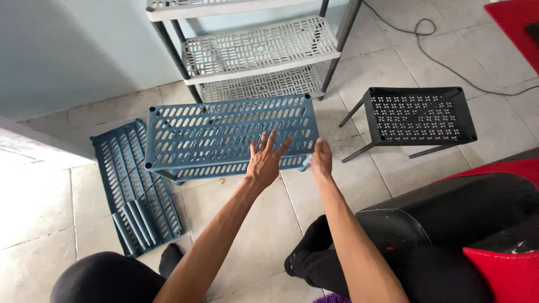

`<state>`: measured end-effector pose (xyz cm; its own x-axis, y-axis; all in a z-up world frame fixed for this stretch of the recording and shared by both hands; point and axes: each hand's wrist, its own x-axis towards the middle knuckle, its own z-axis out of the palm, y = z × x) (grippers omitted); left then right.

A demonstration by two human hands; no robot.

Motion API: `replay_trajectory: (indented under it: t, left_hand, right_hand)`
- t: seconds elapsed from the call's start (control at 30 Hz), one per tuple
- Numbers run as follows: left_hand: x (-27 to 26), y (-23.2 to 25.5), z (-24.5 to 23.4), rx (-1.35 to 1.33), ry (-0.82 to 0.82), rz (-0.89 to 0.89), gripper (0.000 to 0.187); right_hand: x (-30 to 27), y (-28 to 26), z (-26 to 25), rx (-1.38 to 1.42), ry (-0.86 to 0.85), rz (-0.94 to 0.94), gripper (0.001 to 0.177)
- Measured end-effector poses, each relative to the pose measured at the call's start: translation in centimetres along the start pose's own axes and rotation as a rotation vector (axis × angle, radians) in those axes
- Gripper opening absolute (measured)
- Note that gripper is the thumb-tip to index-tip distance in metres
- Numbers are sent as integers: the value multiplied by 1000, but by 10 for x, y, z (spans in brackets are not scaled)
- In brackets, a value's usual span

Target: The person kneels on the tiled floor assembling a blue plastic shoe rack. They insert cylindrical tube connectors into the holes of perforated rack panels, attach leg tubes to a panel, press the parts together by hand, and stack the panels and tubes as the rack takes shape.

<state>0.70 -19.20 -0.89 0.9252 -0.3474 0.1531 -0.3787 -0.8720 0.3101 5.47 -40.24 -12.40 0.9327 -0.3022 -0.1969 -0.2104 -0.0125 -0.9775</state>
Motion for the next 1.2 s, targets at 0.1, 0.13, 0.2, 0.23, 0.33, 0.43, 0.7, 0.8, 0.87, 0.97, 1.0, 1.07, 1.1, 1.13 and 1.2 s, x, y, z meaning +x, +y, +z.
replay_trajectory:
  t: [0.1, 0.13, 0.2, 0.23, 0.33, 0.43, 0.7, 0.8, 0.87, 0.97, 1.0, 1.07, 1.1, 1.13, 1.2]
  left_hand:
    - [4, 1, 10, 37, 9, -4, 84]
    - [4, 1, 12, 52, 28, 4, 84]
    - [5, 2, 13, 77, 20, 10, 88]
    - [4, 2, 13, 87, -7, 7, 92]
    - [5, 5, 9, 148, -51, 2, 102]
    - [6, 7, 6, 164, -74, -2, 105]
    - [1, 3, 5, 55, -39, 13, 93]
    - [-2, -4, -2, -44, 2, -7, 84]
    - [-10, -11, -12, -107, 34, -40, 84]
    - [-26, -34, -30, -76, 24, -98, 78]
    - [-34, -43, -36, -71, 52, -114, 78]
    - [-50, -64, -48, -59, 113, -142, 76]
    - [-58, -75, -54, -62, 125, -165, 75]
    - [-68, -86, -59, -66, 134, -189, 73]
    - [-85, -105, -68, -45, 150, -249, 71]
  right_hand:
    - [4, 6, -1, 169, -31, 167, 36]
    - [3, 7, -2, 246, -59, 188, 34]
    - [2, 6, -4, 349, -91, 212, 30]
    - [2, 6, -3, 376, -96, 214, 29]
    - [2, 5, -3, 410, -92, 245, 28]
    - [5, 5, -3, 421, -75, 298, 27]
    - [-7, -12, 6, 370, 5, 226, 26]
    - [-27, -43, 15, -98, 252, -86, 40]
    - [-51, -66, 21, -802, 508, -555, 57]
    - [-76, -98, 46, -675, 161, -671, 65]
    - [-86, -105, 54, -706, 81, -704, 66]
    - [-102, -114, 73, -764, -76, -775, 69]
    - [-109, -116, 82, -789, -133, -805, 71]
    - [-116, -116, 90, -816, -191, -832, 73]
    - [-128, -113, 103, -866, -293, -843, 72]
